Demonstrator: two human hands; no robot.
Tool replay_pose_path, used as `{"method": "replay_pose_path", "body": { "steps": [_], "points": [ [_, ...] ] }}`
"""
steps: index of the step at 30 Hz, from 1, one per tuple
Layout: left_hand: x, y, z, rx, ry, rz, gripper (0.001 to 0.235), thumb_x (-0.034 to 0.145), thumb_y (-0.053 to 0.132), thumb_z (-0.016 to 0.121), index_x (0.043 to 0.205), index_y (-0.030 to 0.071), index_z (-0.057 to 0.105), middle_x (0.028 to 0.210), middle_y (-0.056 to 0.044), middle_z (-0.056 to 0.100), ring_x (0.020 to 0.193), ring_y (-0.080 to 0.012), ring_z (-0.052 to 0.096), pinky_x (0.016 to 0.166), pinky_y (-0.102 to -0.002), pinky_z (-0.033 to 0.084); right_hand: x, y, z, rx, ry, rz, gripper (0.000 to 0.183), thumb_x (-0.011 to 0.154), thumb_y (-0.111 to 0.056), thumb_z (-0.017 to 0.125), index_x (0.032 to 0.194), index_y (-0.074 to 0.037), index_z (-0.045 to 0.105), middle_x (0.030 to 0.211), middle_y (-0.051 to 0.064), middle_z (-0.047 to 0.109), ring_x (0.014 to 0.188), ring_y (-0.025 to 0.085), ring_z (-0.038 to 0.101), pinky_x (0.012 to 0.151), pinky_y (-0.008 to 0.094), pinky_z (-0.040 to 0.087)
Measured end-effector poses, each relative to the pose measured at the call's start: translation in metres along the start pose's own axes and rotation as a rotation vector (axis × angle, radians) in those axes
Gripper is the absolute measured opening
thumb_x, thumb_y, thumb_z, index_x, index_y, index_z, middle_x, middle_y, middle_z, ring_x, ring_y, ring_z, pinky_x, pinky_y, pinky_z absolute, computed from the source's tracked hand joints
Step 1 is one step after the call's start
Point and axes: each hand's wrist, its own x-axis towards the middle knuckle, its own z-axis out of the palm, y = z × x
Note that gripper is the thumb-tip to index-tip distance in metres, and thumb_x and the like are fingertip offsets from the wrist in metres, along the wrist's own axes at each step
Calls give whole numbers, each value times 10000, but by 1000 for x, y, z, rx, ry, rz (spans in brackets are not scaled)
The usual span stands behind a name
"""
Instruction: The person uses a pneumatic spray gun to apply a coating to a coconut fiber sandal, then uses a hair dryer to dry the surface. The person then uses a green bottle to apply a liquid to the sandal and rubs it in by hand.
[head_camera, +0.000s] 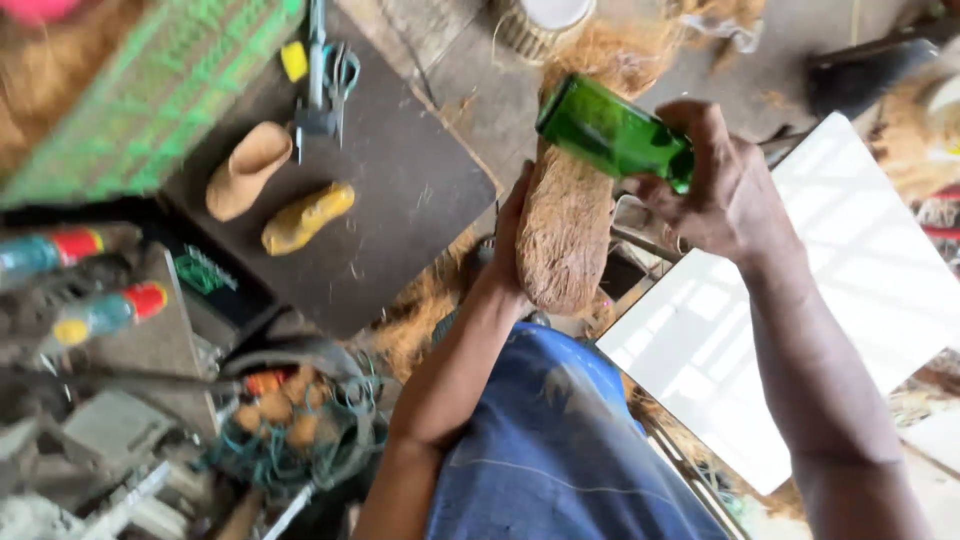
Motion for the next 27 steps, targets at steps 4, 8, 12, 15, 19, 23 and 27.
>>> {"method": "replay_pose_path", "body": {
  "steps": [4,8,12,15,19,23,27],
  "points": [
    [-8,-18,52,160,132,-27,685,898,635,651,1334,107,624,1354,-107,609,1250,-291,572,1122,-486,388,-62,-44,-21,11,131,9,583,797,-281,754,1289,-26,575,999,257,669,807,454,684,679,498,542],
    [36,-16,4,111,-90,-375,812,900,755,559,1371,94,588,1394,-213,554,1221,-417,589,1087,-620,414,-102,-53,2,-167,251,-200,606,901,-486,591,1259,2,600,1137,203,665,744,352,701,642,439,575],
    [38,-47,16,109,-157,-472,834,885,760,569,1381,89,574,1411,-201,544,1258,-390,567,1121,-590,389,-119,-6,-16,-6,526,29,621,948,-366,710,1382,35,520,980,281,627,713,474,644,604,523,509],
    [36,-65,25,43,-255,-532,868,863,768,583,1395,82,554,1437,-182,529,1313,-350,535,1171,-544,351,-158,-5,-42,202,635,200,535,1021,-396,614,1371,0,536,863,151,584,688,231,550,639,423,442],
    [15,-91,21,-45,-389,-597,864,875,740,545,1431,81,505,1487,-146,489,1396,-292,464,1243,-486,259,-244,-23,-17,289,683,189,726,859,-481,627,1325,65,520,782,155,577,614,209,520,605,340,440],
    [4,-113,23,-66,-621,-684,714,1008,601,335,1519,105,390,1584,-72,390,1502,-219,314,1328,-435,40,-273,-36,0,36,564,-72,770,772,-557,653,1268,31,616,1073,220,685,730,330,699,630,420,551],
    [-25,-145,24,26,-544,-710,786,964,680,382,1485,92,418,1521,-99,452,1437,-245,396,1313,-467,79,-284,2,-6,222,714,49,873,823,-595,595,1368,81,510,879,220,574,671,259,555,594,414,452]
  ]
}}
